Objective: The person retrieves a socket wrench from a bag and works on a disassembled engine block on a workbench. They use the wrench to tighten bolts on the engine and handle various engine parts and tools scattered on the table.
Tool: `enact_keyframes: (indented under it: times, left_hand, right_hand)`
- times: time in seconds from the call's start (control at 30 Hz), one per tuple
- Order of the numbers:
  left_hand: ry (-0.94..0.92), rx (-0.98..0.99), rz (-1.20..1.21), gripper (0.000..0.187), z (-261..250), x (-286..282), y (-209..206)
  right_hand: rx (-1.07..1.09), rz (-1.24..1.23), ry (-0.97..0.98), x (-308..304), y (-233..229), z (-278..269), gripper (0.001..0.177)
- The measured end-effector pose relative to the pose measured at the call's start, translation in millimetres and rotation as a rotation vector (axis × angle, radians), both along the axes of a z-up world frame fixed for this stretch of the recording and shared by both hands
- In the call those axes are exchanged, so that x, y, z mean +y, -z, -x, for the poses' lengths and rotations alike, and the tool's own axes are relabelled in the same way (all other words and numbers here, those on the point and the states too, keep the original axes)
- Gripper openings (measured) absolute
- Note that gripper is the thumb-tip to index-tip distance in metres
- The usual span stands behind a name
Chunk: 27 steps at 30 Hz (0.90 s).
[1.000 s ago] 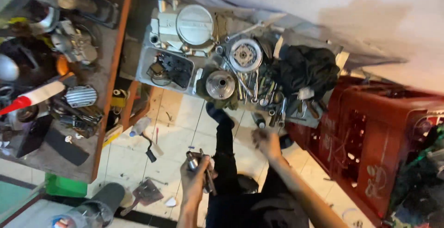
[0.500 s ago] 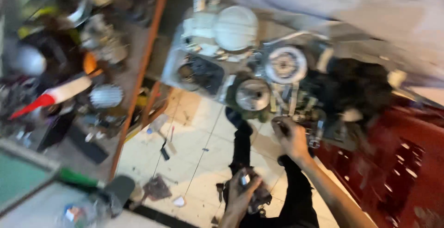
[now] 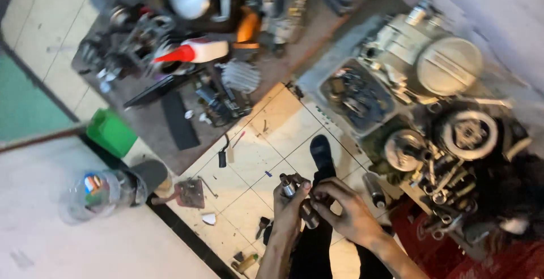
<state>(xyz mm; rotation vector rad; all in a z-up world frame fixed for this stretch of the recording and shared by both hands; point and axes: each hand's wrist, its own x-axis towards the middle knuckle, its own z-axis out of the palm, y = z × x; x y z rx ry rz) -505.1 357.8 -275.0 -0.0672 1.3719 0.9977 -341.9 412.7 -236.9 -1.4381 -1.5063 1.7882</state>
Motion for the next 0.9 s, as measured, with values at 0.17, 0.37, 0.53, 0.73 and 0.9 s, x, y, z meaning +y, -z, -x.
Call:
enact_keyframes:
  times: [0.17,0.37,0.53,0.73,0.9]
  left_hand:
    - [-0.226,-0.032,-0.039,0.017,52,-25,5]
    - [-0.344,-0.187,0.033,0.02,91,-54,7]
    - [-0.13,-0.088,0.032,0.018,106,-57,24]
    - [0.012,-0.064,0.008,0.013,122,-31,22]
    - [0.065,-0.037,-0.014,0.016,128,-18,33]
  right_hand:
    - [-0.087,-0.236,-0.181,42,22,64,0.019]
    - [-0.527,-0.597,-0.351,150,49,146,0.038]
    - [-0.806,-0.694,-0.787,201,58,178,0.065]
    - [-0.707,-1.096,-0.769,185,75,174,0.056]
    - [-0.644,-1.209,-0.506,169,86,170,0.042]
